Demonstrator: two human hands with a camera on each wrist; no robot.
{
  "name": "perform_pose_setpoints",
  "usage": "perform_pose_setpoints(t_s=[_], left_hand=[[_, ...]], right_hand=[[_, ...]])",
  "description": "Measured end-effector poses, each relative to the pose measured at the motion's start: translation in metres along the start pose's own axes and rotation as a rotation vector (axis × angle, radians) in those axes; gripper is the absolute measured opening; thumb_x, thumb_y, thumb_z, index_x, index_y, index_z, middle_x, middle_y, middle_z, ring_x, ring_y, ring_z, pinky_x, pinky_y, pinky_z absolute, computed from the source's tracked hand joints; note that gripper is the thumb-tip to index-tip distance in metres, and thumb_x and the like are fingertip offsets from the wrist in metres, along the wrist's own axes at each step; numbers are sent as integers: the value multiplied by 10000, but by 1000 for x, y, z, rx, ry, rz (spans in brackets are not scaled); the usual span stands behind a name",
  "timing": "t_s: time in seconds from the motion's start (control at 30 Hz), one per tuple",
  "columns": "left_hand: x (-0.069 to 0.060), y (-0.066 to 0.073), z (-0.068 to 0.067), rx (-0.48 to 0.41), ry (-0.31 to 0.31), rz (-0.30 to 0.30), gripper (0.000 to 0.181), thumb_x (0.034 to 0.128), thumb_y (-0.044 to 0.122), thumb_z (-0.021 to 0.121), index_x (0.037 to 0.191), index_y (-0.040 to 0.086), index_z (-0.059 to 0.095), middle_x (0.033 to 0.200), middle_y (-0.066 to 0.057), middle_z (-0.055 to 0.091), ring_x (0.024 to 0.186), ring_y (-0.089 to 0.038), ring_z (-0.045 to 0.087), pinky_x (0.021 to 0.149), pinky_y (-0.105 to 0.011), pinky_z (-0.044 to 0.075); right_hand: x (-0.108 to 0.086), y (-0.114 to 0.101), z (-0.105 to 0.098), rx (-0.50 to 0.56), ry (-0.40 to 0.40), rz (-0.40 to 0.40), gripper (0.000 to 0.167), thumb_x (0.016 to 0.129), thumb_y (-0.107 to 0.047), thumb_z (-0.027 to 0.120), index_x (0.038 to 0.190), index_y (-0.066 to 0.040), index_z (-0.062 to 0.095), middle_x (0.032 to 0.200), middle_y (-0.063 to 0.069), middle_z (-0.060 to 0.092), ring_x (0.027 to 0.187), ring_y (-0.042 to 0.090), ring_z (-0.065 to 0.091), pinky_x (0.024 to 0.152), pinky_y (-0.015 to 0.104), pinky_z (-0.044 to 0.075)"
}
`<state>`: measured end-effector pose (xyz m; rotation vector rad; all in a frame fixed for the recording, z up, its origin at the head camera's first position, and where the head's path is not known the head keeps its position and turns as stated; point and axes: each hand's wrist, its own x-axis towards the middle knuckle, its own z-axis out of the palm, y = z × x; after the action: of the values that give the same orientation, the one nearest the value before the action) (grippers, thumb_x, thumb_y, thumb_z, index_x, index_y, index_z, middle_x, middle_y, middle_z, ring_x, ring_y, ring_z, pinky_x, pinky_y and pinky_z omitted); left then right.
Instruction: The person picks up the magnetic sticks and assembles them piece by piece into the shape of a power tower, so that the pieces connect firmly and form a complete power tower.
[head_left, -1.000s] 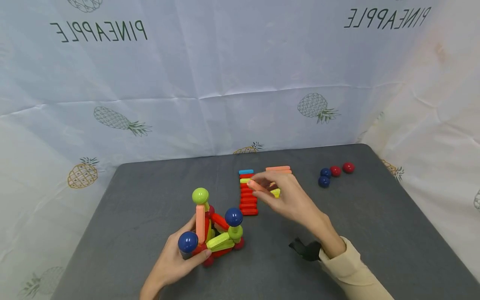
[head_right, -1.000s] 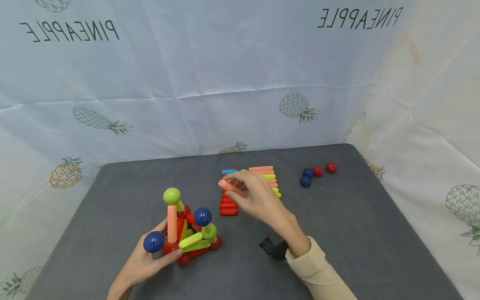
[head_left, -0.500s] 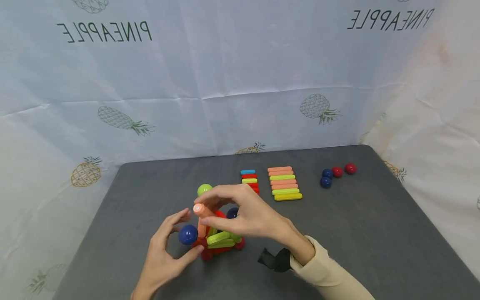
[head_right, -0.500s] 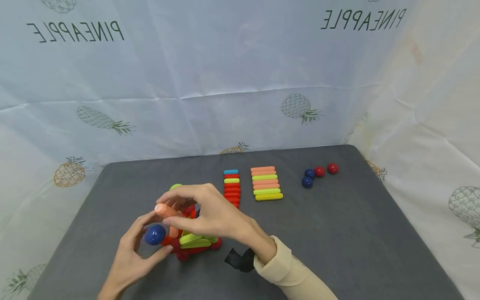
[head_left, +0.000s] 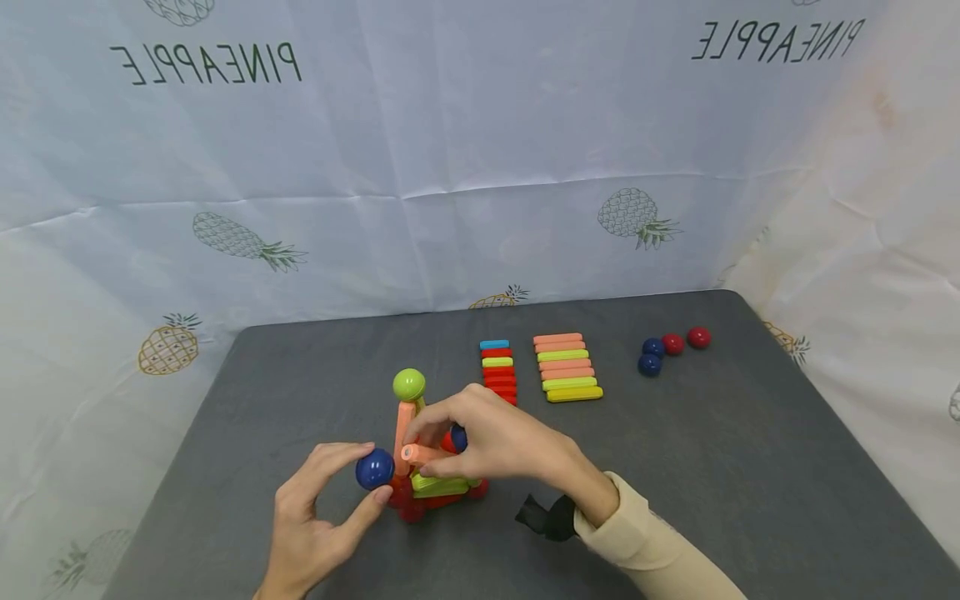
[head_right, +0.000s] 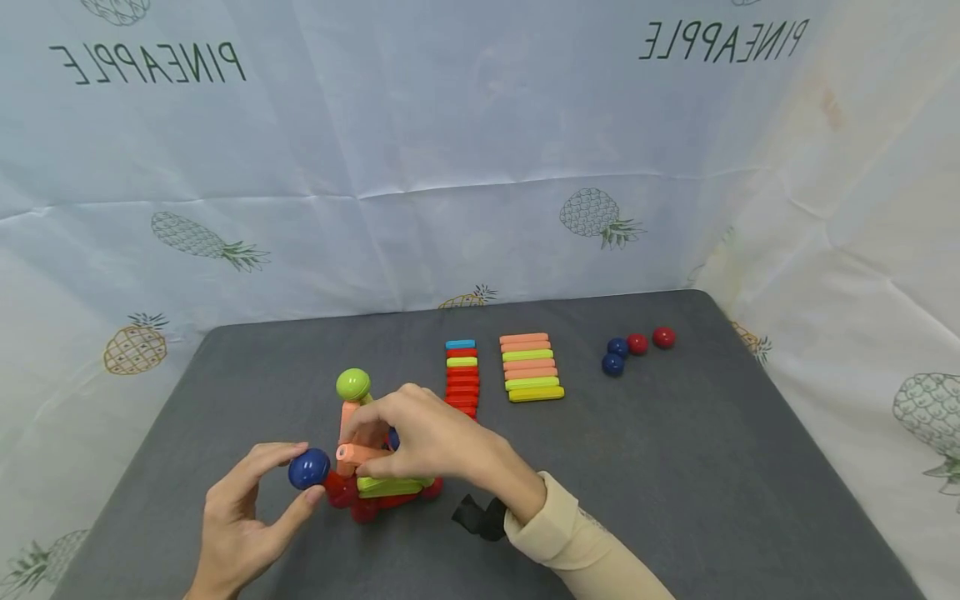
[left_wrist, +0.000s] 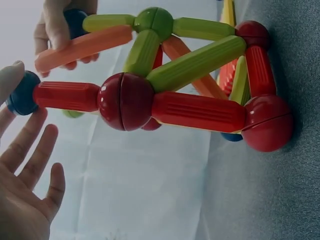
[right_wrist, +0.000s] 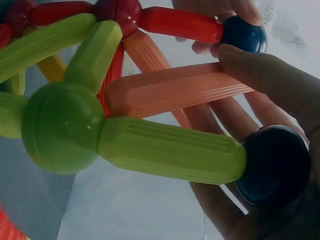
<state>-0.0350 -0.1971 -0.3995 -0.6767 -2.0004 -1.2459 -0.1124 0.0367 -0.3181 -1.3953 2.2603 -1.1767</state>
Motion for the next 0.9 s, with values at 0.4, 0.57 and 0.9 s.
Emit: perform_pose_setpoints(t_s=[0.4, 0.57, 0.9], left_hand=[[1, 0, 4, 11, 6, -26, 425, 775, 68, 880, 1158, -22, 718, 1075, -30, 739, 977, -31, 661, 907, -116, 503], [0, 1, 6, 10, 7, -36, 441, 769, 49, 876, 1172, -21, 710, 1073, -7, 736, 942, -24, 650, 890, -112, 493], [-10, -6, 11, 172, -221, -300, 910, 674, 108, 951, 1474, 147, 518, 1257, -33, 676, 1117, -43, 629, 975, -141, 482]], right_hand=[[3, -6, 8, -137, 10, 71, 62, 907, -209, 790, 944, -160, 794, 794, -79, 750, 651, -127, 549, 530, 122, 430], [2, -7, 10, -189, 25, 66, 116, 898, -243, 801, 996, -182, 789, 730, -81, 664, 543, -50, 399, 471, 147, 277], [-16, -9, -4, -129, 145, 9, 314, 889, -349, 802, 1163, -198, 771, 975, -100, 728, 833, 11, 577, 704, 176, 477]])
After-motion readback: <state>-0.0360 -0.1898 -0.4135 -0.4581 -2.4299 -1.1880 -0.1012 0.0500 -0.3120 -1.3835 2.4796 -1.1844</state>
